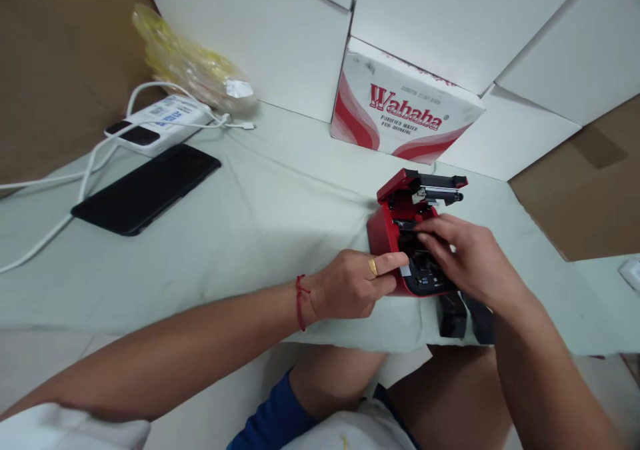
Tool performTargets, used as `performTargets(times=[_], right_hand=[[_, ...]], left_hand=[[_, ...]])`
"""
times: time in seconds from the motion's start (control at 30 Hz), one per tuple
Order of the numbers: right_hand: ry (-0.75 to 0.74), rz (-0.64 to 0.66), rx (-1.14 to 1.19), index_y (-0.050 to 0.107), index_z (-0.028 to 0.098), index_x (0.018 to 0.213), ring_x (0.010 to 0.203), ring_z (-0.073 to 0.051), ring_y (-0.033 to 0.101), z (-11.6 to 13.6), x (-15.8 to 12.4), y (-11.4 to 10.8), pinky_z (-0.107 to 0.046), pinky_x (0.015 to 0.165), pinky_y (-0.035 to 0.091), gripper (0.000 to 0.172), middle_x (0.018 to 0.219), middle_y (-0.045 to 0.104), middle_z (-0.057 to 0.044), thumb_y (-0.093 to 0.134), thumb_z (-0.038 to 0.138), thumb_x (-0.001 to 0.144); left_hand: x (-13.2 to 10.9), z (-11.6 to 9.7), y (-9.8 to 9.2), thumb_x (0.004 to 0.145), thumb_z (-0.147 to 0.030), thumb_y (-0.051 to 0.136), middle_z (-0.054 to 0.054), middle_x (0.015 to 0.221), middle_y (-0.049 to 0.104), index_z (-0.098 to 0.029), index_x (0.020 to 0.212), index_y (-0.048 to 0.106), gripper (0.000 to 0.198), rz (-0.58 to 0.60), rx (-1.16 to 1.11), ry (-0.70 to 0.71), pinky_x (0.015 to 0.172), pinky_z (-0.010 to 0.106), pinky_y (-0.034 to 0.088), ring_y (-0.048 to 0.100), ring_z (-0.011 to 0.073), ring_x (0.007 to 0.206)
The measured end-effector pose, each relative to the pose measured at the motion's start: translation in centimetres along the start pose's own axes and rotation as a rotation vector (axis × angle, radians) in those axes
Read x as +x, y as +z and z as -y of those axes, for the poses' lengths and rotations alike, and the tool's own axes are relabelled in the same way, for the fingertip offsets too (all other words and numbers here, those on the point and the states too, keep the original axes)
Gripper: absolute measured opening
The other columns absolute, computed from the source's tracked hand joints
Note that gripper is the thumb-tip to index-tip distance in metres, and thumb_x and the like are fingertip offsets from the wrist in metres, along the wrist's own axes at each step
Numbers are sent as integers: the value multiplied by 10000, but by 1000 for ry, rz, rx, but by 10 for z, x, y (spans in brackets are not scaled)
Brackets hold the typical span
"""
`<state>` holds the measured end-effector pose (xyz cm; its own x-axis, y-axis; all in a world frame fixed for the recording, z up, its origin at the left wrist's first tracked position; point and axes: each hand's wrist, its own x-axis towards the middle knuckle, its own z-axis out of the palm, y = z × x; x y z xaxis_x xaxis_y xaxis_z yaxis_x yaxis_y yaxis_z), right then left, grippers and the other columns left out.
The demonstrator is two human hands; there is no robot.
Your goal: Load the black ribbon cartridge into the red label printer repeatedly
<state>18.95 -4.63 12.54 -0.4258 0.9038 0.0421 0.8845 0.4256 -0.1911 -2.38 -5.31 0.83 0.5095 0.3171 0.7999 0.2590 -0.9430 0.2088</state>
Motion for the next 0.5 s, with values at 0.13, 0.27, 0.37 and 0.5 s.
performTargets(times=[0.13, 0.27, 0.37, 0.5], right_hand=[[-133, -126, 69, 690, 238, 1227, 1085, -225, 678, 3, -51, 5, -376, 899, 572, 253, 1225, 713, -98, 535, 232, 1027], [-150, -241, -89, 572, 251, 1438, 1243, -274, 640, 8, -86, 22, -537, 1092, 498, 450, 1385, 669, -115, 595, 182, 994], [-134, -256, -134, 478, 264, 1538, 1341, -278, 602, 8, -103, 33, -581, 1184, 423, 573, 1465, 631, -105, 604, 176, 986], [-101, -297, -90, 403, 266, 1599, 1399, -279, 559, 10, -112, 44, -566, 1198, 431, 660, 1514, 589, -110, 598, 153, 978]], left_hand=[[-1, 0, 1, 853, -47, 435, 111, 1283, 710, -160, 791, 593, 204, 17, -7, 1, 596, 269, 552, 648, 117, 693], [0, 0, 0, 858, -38, 440, 104, 1243, 728, -157, 806, 593, 201, 20, -29, -21, 608, 261, 561, 665, 117, 688], [2, 0, -1, 866, -49, 434, 102, 1211, 741, -159, 796, 576, 192, -2, -31, -19, 606, 255, 569, 665, 110, 652], [3, 1, -1, 851, -38, 425, 95, 1185, 752, -167, 760, 543, 196, -5, -15, -19, 616, 239, 576, 673, 106, 665]])
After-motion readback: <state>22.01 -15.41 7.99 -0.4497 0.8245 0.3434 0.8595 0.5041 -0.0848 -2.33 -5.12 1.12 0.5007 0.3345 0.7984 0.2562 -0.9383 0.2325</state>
